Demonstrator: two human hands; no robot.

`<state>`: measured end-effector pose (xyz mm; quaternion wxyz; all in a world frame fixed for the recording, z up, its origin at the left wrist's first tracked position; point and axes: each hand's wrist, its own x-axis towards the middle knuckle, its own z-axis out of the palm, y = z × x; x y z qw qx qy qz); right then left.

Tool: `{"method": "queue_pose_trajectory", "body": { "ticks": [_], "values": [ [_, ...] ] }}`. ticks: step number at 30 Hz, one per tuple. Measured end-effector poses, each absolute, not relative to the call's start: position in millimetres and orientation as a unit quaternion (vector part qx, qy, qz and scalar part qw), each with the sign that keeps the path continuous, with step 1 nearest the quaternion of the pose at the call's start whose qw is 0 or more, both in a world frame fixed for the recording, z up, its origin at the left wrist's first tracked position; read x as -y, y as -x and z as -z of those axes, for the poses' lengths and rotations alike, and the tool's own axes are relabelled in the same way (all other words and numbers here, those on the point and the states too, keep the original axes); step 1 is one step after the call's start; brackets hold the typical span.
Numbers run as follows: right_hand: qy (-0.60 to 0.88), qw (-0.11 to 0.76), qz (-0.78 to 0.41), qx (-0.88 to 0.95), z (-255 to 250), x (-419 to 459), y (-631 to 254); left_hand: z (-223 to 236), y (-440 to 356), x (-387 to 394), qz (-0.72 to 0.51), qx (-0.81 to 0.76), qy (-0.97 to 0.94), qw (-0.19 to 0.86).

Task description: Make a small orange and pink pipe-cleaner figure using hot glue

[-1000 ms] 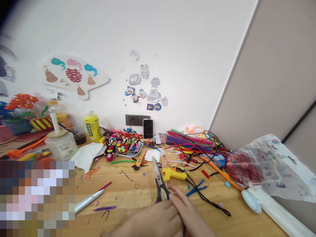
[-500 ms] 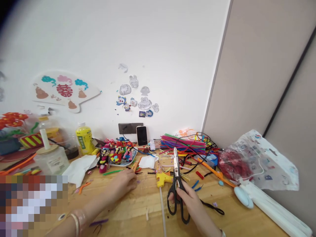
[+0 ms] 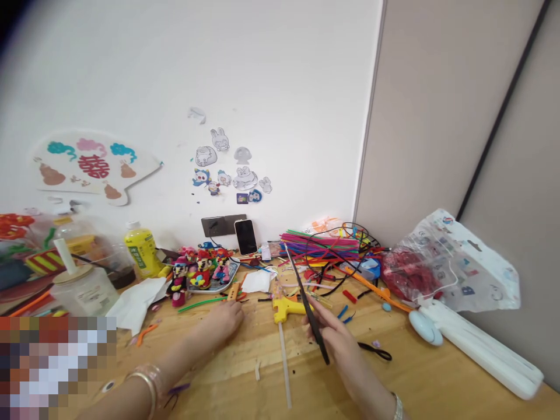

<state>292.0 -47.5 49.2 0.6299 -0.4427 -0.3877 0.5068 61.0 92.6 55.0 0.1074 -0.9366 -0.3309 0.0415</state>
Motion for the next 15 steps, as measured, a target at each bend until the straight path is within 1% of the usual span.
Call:
{"method": "queue_pose_trajectory", "body": {
  "ticks": [4,9,11,15],
  "values": [
    [0.481,0.575,-0.466,0.47,-36.3,38.4,-290.0,-42.6,-65.3,-83.7,-0.07,0.309,0.938,0.143],
    [0.569,0.527,-0.362,0.516,-16.3,28.7,-284.3,-32.1,-69.4,-81.1,-0.082,0.301,0.937,0.161],
    [0.588,0.523,-0.346,0.511,-15.2,27.8,-284.4,-34.9,-69.5,-83.8,-0.082,0.302,0.937,0.154],
    [0.596,0.551,-0.312,0.493,-19.1,27.3,-295.6,-45.7,-67.5,-86.7,-0.068,0.327,0.934,0.125]
  ]
}}
